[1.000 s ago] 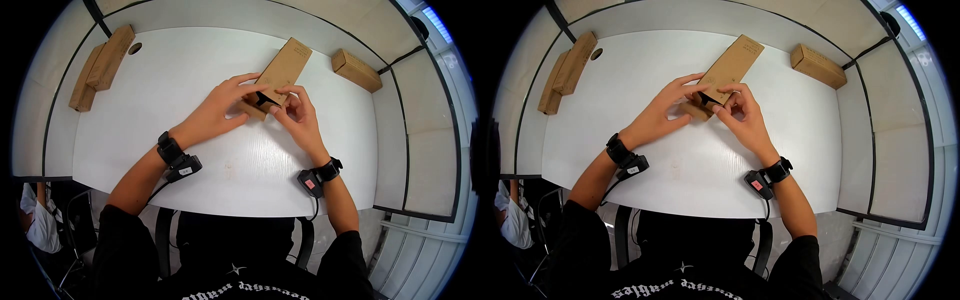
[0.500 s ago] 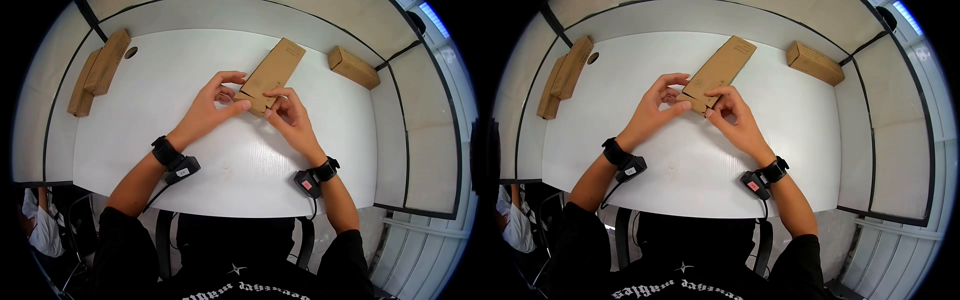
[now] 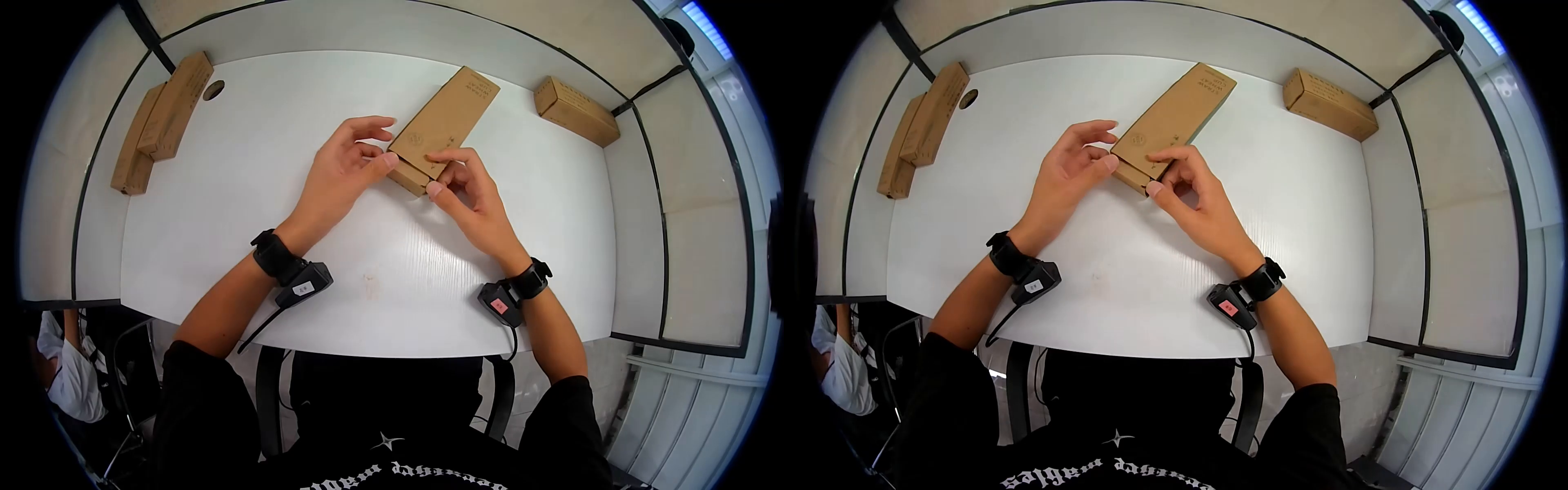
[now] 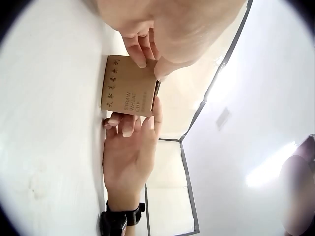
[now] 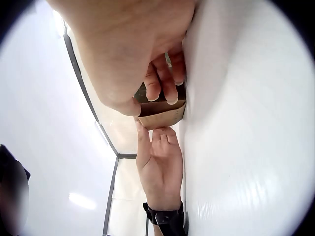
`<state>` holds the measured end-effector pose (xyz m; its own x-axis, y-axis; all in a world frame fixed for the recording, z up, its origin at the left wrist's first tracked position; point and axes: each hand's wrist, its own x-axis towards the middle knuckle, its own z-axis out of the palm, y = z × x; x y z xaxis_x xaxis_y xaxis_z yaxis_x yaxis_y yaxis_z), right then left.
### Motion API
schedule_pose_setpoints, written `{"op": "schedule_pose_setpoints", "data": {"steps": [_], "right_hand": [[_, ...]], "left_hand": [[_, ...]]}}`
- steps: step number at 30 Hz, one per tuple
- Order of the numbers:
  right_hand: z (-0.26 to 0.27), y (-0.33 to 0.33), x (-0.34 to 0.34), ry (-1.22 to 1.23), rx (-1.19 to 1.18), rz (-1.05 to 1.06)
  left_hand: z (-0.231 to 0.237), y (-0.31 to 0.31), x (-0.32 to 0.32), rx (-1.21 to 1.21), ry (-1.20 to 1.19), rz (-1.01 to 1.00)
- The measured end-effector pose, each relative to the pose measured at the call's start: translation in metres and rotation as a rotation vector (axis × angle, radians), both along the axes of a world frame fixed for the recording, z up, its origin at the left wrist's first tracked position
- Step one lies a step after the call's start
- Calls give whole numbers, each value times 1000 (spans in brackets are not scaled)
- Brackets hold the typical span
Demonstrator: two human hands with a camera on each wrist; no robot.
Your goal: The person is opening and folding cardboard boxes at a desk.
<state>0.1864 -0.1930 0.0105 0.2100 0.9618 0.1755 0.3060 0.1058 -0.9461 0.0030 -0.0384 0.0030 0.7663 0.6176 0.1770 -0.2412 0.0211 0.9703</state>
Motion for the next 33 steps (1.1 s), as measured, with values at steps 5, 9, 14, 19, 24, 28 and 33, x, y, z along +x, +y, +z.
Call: {"op": "schedule_pose_setpoints", "data": {"steps": [5, 9, 14, 19, 24, 28, 33], "right_hand": [[-1, 0, -1, -3, 8, 5], [0, 0, -3, 10, -4, 31], [5, -2, -10, -29, -11, 53], [6, -2, -11, -33, -8, 60], [2, -1, -11, -56, 10, 30], [1, -1, -14, -12, 17, -146], [-1, 2, 0, -102, -28, -267]], "left_hand": [[-1, -3, 0, 72, -10, 66], [-6, -3, 2, 86, -53, 77], [-12, 1, 4, 192, -17, 170], [-12, 4, 6, 283, 74, 172], [-6, 0, 4, 289, 136, 8], [3, -6, 3, 326, 152, -31], [3, -6, -3, 380, 210, -80]]}}
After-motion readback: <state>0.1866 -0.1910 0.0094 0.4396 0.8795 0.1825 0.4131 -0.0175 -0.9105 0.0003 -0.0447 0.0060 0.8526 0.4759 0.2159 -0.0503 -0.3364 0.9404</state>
